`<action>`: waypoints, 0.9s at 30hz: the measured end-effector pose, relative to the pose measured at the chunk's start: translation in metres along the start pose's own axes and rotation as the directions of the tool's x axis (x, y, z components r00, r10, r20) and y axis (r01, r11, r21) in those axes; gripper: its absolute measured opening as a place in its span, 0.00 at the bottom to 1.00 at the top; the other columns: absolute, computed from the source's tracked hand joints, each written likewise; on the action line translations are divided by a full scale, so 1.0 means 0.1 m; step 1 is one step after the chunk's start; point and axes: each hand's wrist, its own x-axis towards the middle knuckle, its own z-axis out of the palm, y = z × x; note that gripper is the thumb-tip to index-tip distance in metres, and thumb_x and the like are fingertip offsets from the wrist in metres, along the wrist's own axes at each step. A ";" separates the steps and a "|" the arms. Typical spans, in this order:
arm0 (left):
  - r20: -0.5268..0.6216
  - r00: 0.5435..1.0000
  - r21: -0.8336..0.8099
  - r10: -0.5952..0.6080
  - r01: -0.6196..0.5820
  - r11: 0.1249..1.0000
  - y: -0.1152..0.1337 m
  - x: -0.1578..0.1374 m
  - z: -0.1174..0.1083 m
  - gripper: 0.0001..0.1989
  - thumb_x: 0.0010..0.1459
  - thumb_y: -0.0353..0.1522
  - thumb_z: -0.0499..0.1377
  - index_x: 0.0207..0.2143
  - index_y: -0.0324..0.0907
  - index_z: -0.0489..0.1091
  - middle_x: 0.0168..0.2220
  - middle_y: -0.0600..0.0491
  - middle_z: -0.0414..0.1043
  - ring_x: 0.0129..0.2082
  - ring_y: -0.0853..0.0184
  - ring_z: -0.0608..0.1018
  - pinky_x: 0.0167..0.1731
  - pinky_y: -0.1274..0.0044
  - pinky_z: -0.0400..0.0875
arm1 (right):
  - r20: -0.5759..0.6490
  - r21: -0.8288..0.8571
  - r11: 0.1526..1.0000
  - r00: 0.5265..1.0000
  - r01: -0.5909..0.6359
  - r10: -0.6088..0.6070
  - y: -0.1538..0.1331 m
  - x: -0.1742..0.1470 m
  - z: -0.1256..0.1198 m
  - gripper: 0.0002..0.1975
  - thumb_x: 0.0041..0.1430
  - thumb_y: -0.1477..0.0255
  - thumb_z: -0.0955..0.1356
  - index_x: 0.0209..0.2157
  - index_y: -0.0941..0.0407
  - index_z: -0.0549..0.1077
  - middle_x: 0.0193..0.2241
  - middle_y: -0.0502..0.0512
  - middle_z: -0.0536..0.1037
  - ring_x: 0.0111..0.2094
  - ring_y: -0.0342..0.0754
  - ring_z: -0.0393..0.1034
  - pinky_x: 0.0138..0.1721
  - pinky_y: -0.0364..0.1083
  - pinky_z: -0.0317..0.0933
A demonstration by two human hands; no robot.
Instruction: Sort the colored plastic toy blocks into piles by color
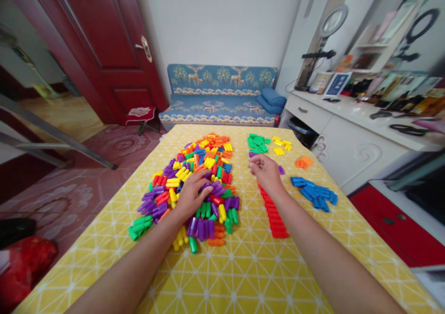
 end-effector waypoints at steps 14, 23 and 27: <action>-0.011 1.000 -0.008 0.006 -0.006 1.000 0.00 -0.01 0.01 0.08 0.63 0.36 0.56 0.35 0.43 0.73 0.57 0.50 0.69 0.57 0.59 0.69 0.57 0.64 0.62 | 0.135 -0.097 0.980 0.978 0.174 -0.161 0.06 -0.05 0.14 0.14 0.51 0.73 0.68 0.42 0.55 0.77 0.38 0.55 0.81 0.34 0.49 0.75 0.38 0.48 0.69; -0.012 1.000 -0.049 -0.004 0.003 0.999 -0.01 0.00 0.00 0.10 0.63 0.38 0.56 0.35 0.42 0.73 0.56 0.49 0.70 0.56 0.58 0.70 0.56 0.63 0.63 | 0.009 -0.501 0.861 0.995 -0.085 0.103 0.73 0.69 -0.62 0.19 0.51 0.77 0.67 0.46 0.57 0.77 0.28 0.53 0.79 0.24 0.46 0.73 0.31 0.45 0.66; -0.012 1.000 -0.054 0.003 -0.003 0.999 -0.02 0.00 0.01 0.10 0.62 0.38 0.57 0.35 0.43 0.74 0.56 0.49 0.70 0.56 0.57 0.70 0.56 0.63 0.63 | -0.126 -0.633 0.774 0.987 -0.002 -0.101 0.65 0.57 -0.58 0.17 0.51 0.74 0.69 0.44 0.57 0.79 0.37 0.59 0.79 0.36 0.53 0.74 0.40 0.50 0.66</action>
